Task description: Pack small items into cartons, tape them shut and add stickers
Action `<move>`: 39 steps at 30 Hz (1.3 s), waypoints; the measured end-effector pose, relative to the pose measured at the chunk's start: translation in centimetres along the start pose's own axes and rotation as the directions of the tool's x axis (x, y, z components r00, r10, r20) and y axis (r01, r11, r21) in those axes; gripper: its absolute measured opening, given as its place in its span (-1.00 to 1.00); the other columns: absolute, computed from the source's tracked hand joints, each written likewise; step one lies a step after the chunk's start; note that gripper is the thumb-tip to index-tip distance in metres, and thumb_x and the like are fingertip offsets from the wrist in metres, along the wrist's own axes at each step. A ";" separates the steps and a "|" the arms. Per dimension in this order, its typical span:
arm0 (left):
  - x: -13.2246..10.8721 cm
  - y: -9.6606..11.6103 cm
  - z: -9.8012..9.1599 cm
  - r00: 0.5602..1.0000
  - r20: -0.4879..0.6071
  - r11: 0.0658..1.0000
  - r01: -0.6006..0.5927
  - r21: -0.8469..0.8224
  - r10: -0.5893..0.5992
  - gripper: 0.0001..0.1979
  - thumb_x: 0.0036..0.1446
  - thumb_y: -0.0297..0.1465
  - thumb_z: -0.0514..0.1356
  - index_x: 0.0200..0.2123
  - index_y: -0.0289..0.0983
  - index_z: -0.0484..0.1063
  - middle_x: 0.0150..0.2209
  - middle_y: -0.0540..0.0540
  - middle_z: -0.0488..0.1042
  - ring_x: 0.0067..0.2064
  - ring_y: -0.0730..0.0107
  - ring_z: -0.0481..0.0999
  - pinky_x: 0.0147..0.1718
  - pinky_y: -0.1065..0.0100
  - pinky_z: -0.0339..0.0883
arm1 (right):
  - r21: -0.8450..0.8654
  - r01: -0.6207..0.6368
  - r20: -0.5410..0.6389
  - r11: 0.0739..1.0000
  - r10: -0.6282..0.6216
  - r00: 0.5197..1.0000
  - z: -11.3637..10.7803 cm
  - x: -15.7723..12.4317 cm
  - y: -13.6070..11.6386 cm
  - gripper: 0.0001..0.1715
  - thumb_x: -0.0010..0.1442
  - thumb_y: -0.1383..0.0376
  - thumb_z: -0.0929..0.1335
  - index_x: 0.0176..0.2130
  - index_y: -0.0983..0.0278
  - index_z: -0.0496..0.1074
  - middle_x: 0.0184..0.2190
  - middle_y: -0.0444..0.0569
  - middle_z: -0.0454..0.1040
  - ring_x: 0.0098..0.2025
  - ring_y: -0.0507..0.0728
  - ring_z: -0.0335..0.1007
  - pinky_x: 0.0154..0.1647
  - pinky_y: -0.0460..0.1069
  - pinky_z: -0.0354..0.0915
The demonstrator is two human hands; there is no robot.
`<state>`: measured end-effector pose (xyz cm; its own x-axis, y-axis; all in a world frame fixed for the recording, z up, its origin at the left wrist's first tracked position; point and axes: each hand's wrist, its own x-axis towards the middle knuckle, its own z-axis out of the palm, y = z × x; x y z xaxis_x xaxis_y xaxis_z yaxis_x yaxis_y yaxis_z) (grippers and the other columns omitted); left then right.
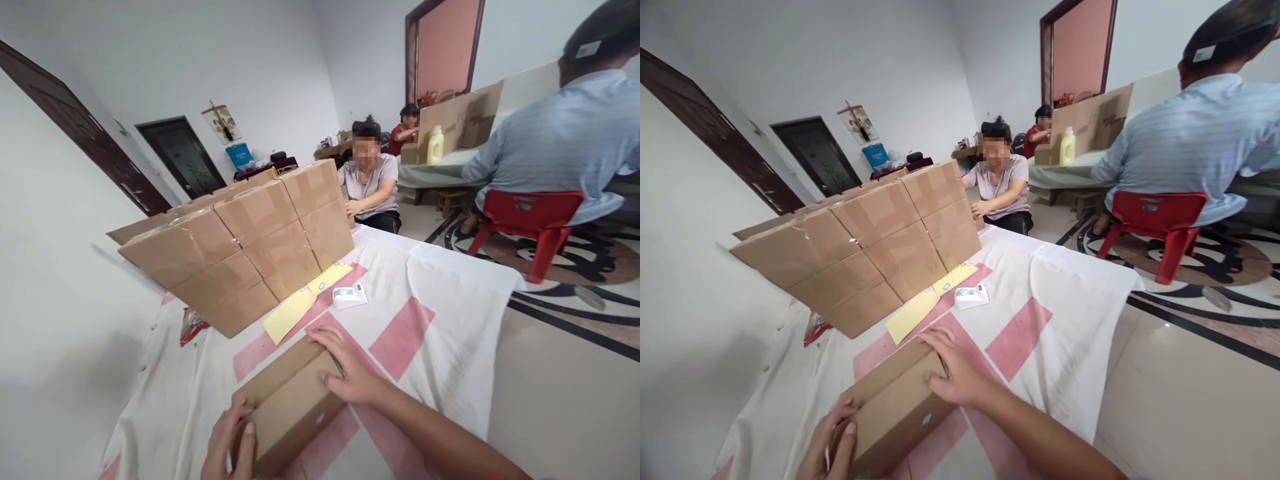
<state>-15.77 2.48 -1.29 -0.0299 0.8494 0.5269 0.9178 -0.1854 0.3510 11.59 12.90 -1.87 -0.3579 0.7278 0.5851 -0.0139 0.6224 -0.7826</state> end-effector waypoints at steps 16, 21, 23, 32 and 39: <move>1.6 7.2 1.8 0.962 0.264 0.917 -0.160 0.365 0.062 -0.40 0.32 -0.11 0.05 0.35 -0.16 0.22 0.34 -0.12 0.27 0.37 -0.03 0.24 0.28 -0.16 0.14 | -0.305 -0.104 0.012 0.947 0.113 0.994 -9.5 5.0 4.4 -0.71 0.31 0.36 0.26 -0.13 0.31 0.55 0.01 0.13 0.53 0.08 0.19 0.42 0.11 0.07 0.31; 1.6 8.2 1.9 0.961 0.276 0.927 -0.108 0.358 0.006 -0.41 0.31 -0.11 0.08 0.35 -0.15 0.22 0.38 -0.10 0.21 0.39 0.01 0.19 0.29 -0.17 0.12 | -0.540 -0.439 -0.096 0.718 0.466 0.880 -16.0 9.5 8.9 -0.61 0.33 0.40 0.21 -0.02 0.44 0.54 0.11 0.23 0.46 0.11 0.18 0.40 0.15 -0.02 0.24; 1.6 8.1 1.9 0.961 0.276 0.930 -0.103 0.353 0.002 -0.40 0.31 -0.10 0.09 0.35 -0.13 0.21 0.38 -0.10 0.20 0.39 0.03 0.20 0.30 -0.14 0.12 | -0.561 -0.462 -0.038 0.687 0.536 0.843 -16.7 10.8 10.0 -0.63 0.33 0.38 0.22 -0.10 0.45 0.57 0.00 0.20 0.54 0.03 0.16 0.44 0.04 -0.07 0.29; 1.4 7.8 2.1 0.968 0.253 0.920 -0.109 0.377 0.012 -0.41 0.30 -0.08 0.08 0.35 -0.09 0.21 0.37 -0.06 0.23 0.38 0.04 0.24 0.30 -0.11 0.13 | -0.729 -0.526 0.138 0.439 0.846 0.515 -16.2 14.5 11.3 -0.74 0.34 0.21 0.36 -0.22 0.38 0.51 -0.28 0.01 0.54 -0.36 0.04 0.44 -0.31 -0.03 0.39; 1.2 7.2 2.9 0.973 0.232 0.911 -0.089 0.403 -0.007 -0.40 0.29 -0.06 0.05 0.35 -0.02 0.19 0.38 0.04 0.19 0.39 0.07 0.22 0.29 -0.11 0.17 | -0.792 -0.502 0.133 0.348 0.900 0.415 -15.6 15.3 11.8 -0.66 0.36 0.16 0.37 0.01 0.34 0.44 -0.08 0.02 0.50 -0.14 0.12 0.50 -0.13 0.09 0.48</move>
<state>-8.06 3.55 -0.37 0.0560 0.9422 0.3304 0.9982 -0.0458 -0.0388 20.52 35.83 1.15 -0.2850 0.8238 -0.4900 0.9141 0.0796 -0.3976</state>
